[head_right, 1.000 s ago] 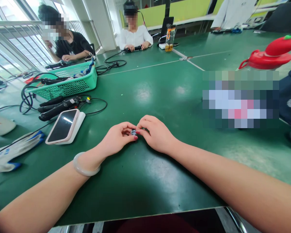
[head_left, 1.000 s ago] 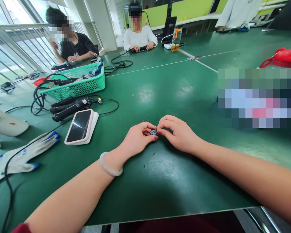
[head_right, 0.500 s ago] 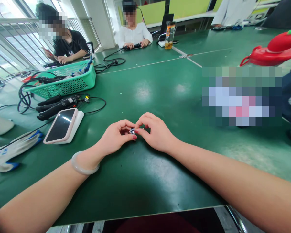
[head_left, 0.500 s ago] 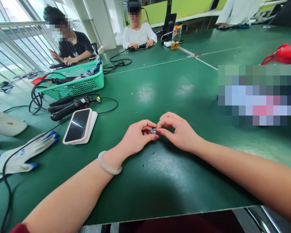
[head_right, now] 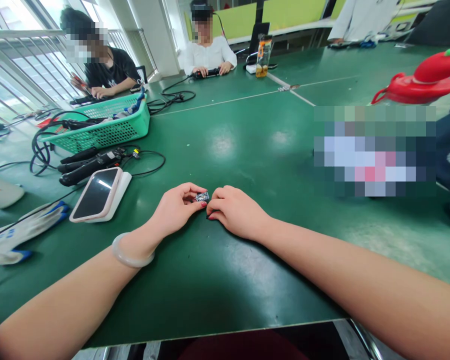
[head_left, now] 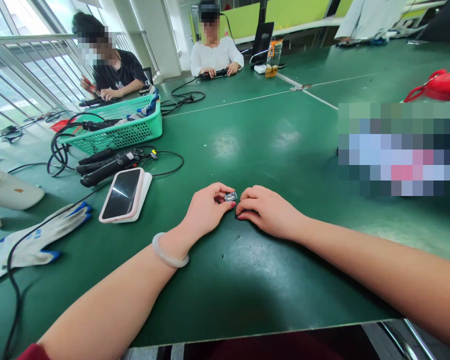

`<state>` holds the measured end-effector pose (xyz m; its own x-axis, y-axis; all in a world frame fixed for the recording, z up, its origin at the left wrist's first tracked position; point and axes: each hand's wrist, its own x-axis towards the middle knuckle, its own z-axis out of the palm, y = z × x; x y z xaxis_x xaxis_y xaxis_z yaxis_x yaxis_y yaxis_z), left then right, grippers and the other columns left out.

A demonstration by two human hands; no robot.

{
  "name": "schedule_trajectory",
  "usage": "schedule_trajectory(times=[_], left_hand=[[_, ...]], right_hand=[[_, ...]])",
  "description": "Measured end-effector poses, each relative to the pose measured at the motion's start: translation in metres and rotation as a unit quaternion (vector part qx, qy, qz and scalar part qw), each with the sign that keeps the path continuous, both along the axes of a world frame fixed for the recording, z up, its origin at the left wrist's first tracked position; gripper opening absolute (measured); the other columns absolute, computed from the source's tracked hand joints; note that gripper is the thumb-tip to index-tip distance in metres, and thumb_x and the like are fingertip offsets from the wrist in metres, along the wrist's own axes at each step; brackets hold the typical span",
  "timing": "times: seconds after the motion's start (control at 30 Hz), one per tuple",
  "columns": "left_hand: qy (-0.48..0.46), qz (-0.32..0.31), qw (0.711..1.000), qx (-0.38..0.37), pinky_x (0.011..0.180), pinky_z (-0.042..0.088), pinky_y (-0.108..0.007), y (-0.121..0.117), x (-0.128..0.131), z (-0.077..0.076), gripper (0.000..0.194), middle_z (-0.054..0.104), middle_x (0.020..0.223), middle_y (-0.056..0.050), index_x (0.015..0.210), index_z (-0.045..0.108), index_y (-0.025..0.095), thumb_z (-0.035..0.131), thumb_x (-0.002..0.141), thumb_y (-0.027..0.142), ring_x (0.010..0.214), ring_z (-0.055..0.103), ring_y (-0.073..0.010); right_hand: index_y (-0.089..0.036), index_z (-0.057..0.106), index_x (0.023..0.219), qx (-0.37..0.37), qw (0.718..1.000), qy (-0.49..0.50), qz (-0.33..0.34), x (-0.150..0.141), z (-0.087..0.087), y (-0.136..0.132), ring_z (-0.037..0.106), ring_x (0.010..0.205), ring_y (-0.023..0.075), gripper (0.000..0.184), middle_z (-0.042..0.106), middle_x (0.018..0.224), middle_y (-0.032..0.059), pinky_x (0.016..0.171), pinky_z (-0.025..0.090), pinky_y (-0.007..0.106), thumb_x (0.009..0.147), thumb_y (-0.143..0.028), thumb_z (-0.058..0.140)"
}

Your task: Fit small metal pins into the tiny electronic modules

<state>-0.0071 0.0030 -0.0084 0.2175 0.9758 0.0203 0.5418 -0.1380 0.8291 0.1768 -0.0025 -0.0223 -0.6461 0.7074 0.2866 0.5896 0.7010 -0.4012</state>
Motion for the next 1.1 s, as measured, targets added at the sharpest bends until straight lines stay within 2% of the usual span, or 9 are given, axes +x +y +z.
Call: schedule_trajectory(times=[0.3, 0.47, 0.6, 0.77, 1.1], left_hand=[[0.002, -0.004, 1.000, -0.003, 0.074, 0.049, -0.028, 0.000, -0.001, 0.000, 0.024, 0.070, 0.082, -0.002, 0.094, 0.066, 0.019, 0.067, 0.070, 0.021, 0.075, 0.063, -0.0143], [0.014, -0.004, 1.000, -0.016, 0.075, 0.049, -0.028, 0.000, -0.001, 0.000, 0.025, 0.069, 0.082, -0.002, 0.095, 0.066, 0.020, 0.067, 0.070, 0.022, 0.074, 0.062, -0.0137], [0.023, -0.025, 0.999, -0.015, 0.074, 0.047, -0.028, -0.002, 0.000, 0.002, 0.025, 0.069, 0.082, -0.001, 0.095, 0.067, 0.021, 0.068, 0.070, 0.024, 0.073, 0.061, -0.0138], [0.015, -0.049, 0.999, -0.018, 0.073, 0.047, -0.028, -0.008, 0.003, 0.007, 0.021, 0.068, 0.079, 0.001, 0.087, 0.067, 0.021, 0.071, 0.068, 0.029, 0.071, 0.060, -0.0136], [-0.021, -0.077, 0.995, -0.060, 0.071, 0.046, -0.026, -0.009, 0.006, 0.013, 0.024, 0.068, 0.078, 0.000, 0.087, 0.067, 0.018, 0.072, 0.067, 0.030, 0.069, 0.060, -0.0113]], right_hand=[[-0.018, 0.066, 0.078, 0.081, 0.996, -0.033, 0.027, 0.000, -0.002, 0.004, 0.048, 0.074, 0.0166, 0.018, 0.061, 0.081, 0.0049, 0.071, 0.040, 0.031, 0.089, -0.020, 0.051], [-0.017, 0.063, 0.077, 0.065, 0.996, -0.048, 0.025, 0.003, -0.003, 0.006, 0.049, 0.075, 0.0170, 0.020, 0.059, 0.081, 0.0050, 0.072, 0.041, 0.031, 0.090, -0.018, 0.048], [-0.018, 0.059, 0.076, 0.050, 0.999, 0.007, -0.002, 0.004, 0.002, 0.004, 0.051, 0.077, 0.0169, 0.019, 0.057, 0.082, 0.0051, 0.073, 0.043, 0.030, 0.089, -0.016, 0.046], [-0.019, 0.058, 0.077, 0.075, 0.993, 0.083, -0.027, 0.003, 0.007, 0.001, 0.054, 0.081, 0.0174, 0.019, 0.059, 0.088, 0.0066, 0.072, 0.045, 0.031, 0.088, -0.013, 0.043], [-0.019, 0.063, 0.079, 0.094, 0.992, 0.087, -0.019, 0.006, 0.008, 0.000, 0.055, 0.080, 0.0174, 0.016, 0.061, 0.087, 0.0063, 0.073, 0.047, 0.032, 0.087, -0.018, 0.049]])
